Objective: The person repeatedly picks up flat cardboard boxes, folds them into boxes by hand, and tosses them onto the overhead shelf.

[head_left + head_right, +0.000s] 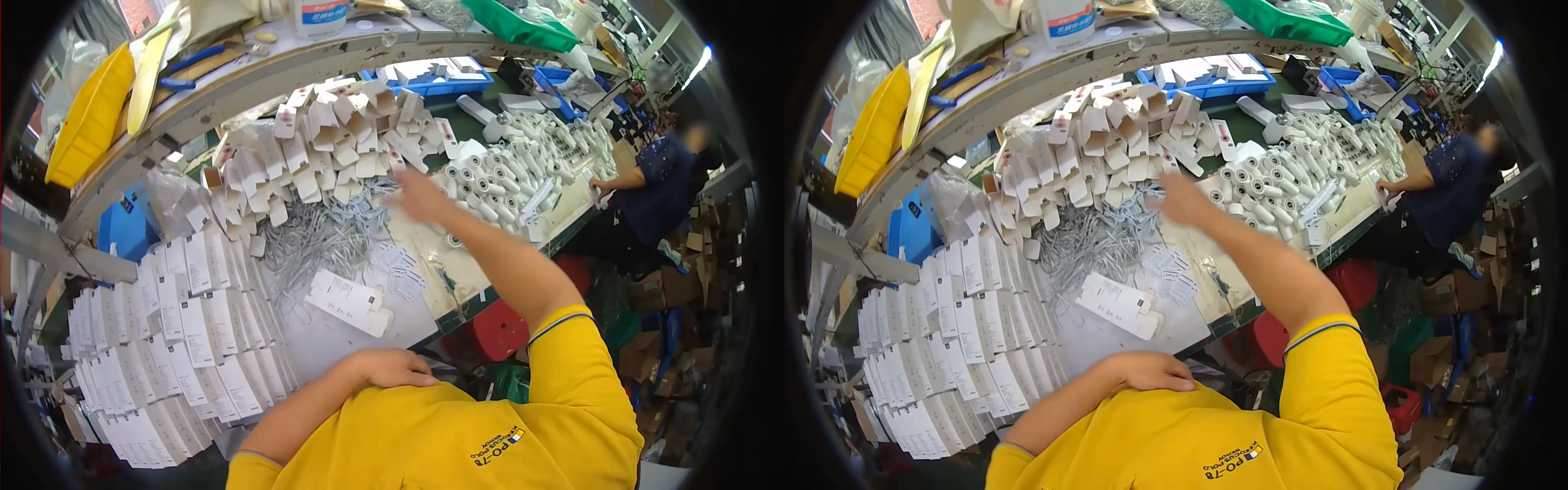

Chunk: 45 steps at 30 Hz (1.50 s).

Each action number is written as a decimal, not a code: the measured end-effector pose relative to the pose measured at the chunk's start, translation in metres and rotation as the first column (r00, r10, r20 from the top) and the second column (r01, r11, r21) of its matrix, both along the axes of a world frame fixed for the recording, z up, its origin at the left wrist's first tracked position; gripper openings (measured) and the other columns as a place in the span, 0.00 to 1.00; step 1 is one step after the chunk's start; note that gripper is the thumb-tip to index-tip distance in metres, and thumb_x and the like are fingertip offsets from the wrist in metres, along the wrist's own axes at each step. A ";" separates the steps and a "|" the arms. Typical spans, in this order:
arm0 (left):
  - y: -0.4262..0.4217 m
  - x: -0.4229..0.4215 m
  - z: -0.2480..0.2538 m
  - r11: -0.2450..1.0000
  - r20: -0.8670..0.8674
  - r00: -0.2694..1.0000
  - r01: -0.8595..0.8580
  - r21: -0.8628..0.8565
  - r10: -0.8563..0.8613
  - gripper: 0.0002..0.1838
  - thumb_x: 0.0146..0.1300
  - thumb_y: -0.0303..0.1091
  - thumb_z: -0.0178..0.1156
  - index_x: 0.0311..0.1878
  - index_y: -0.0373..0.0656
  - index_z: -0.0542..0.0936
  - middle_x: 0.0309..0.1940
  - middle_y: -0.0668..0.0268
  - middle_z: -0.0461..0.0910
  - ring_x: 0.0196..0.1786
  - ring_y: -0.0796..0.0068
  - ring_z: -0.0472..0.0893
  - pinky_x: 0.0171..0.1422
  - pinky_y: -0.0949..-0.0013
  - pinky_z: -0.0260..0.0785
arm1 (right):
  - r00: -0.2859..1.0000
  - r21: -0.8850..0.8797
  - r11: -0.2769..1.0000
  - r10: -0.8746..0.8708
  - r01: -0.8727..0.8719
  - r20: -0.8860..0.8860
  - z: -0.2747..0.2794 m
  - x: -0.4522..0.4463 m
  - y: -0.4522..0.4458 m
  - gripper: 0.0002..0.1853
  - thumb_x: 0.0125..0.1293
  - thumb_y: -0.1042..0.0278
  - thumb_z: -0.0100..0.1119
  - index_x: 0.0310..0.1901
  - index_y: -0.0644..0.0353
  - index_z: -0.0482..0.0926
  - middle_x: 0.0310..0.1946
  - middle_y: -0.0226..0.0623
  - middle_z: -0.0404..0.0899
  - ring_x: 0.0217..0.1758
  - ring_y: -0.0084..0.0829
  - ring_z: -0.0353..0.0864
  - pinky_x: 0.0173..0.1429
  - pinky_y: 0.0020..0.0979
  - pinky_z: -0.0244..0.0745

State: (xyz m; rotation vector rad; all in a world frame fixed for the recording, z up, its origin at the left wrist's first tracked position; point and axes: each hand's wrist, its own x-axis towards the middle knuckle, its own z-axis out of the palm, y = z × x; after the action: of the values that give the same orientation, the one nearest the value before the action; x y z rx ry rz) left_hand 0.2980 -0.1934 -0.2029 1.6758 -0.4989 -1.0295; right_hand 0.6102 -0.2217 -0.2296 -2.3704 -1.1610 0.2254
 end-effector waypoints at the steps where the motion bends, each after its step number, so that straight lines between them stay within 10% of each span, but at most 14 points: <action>1: -0.014 0.005 0.003 0.997 0.032 0.996 0.080 -0.010 -0.080 0.25 0.81 0.50 0.52 0.58 0.36 0.84 0.54 0.58 0.88 0.51 0.61 0.83 0.61 0.61 0.74 | 0.991 -0.136 0.986 0.076 -0.092 -0.114 -0.020 -0.035 -0.020 0.39 0.62 0.48 0.72 0.69 0.63 0.75 0.66 0.51 0.77 0.66 0.51 0.77 0.72 0.44 0.72; 5: -0.073 0.017 -0.013 0.876 0.168 0.861 0.480 0.043 -0.480 0.28 0.81 0.51 0.52 0.61 0.33 0.83 0.60 0.54 0.86 0.58 0.57 0.83 0.67 0.59 0.72 | 0.969 -0.235 0.952 0.149 -0.195 -0.199 -0.096 -0.162 -0.042 0.45 0.55 0.46 0.78 0.69 0.62 0.71 0.62 0.53 0.76 0.63 0.53 0.77 0.69 0.51 0.73; 11: -0.115 -0.019 -0.021 0.901 0.115 0.904 0.423 -0.095 -0.413 0.30 0.81 0.54 0.50 0.67 0.36 0.80 0.68 0.57 0.81 0.66 0.54 0.79 0.77 0.58 0.65 | 0.992 -0.330 0.943 -0.084 0.048 -0.095 -0.101 -0.252 -0.025 0.56 0.54 0.48 0.77 0.76 0.73 0.56 0.69 0.59 0.65 0.67 0.55 0.70 0.64 0.51 0.73; 20: -0.103 -0.035 0.011 0.927 -0.052 0.933 0.345 -0.149 -0.356 0.31 0.79 0.52 0.55 0.76 0.41 0.74 0.77 0.61 0.72 0.76 0.57 0.72 0.85 0.61 0.56 | 0.948 -0.161 0.973 -0.110 0.164 0.299 -0.133 -0.265 -0.025 0.45 0.56 0.57 0.69 0.73 0.71 0.64 0.67 0.58 0.68 0.64 0.55 0.72 0.57 0.50 0.73; 32: -0.113 -0.040 0.005 0.950 -0.225 0.924 0.289 -0.118 -0.309 0.34 0.75 0.50 0.61 0.76 0.38 0.72 0.77 0.58 0.71 0.80 0.59 0.67 0.87 0.61 0.51 | 0.998 -0.198 0.979 -0.040 0.049 0.050 -0.080 -0.257 -0.043 0.46 0.57 0.54 0.70 0.76 0.62 0.64 0.65 0.54 0.71 0.62 0.53 0.73 0.63 0.50 0.71; 37: -0.121 -0.030 -0.017 0.875 -0.209 0.874 0.469 0.123 -0.439 0.31 0.75 0.51 0.60 0.72 0.39 0.76 0.70 0.59 0.78 0.68 0.58 0.78 0.76 0.56 0.66 | 0.991 0.015 0.993 -0.112 0.113 -0.073 -0.079 -0.244 -0.056 0.49 0.52 0.58 0.69 0.75 0.65 0.62 0.60 0.57 0.72 0.57 0.57 0.75 0.65 0.49 0.73; 39: -0.119 -0.033 -0.025 0.843 0.043 0.841 0.538 0.028 -0.539 0.31 0.76 0.56 0.57 0.67 0.39 0.81 0.62 0.58 0.84 0.60 0.56 0.81 0.68 0.58 0.69 | 0.969 0.080 0.982 -0.155 0.173 -0.193 -0.084 -0.240 -0.064 0.54 0.49 0.58 0.73 0.77 0.66 0.58 0.62 0.58 0.70 0.60 0.59 0.74 0.69 0.46 0.72; 45: -0.120 -0.026 0.018 0.844 -0.100 0.864 0.504 0.185 -0.494 0.33 0.76 0.62 0.53 0.58 0.37 0.86 0.49 0.59 0.88 0.50 0.54 0.83 0.60 0.61 0.74 | 0.946 0.111 0.971 -0.177 0.213 -0.271 -0.059 -0.238 -0.079 0.53 0.52 0.57 0.73 0.77 0.65 0.58 0.65 0.53 0.68 0.65 0.54 0.72 0.72 0.43 0.70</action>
State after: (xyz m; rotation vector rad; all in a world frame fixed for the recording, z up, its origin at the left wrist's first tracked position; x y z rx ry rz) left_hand 0.2721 -0.3134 -0.1845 1.7356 -0.8523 -1.5429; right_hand 0.3720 -0.3002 -0.2889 -2.2344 -0.7871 0.3632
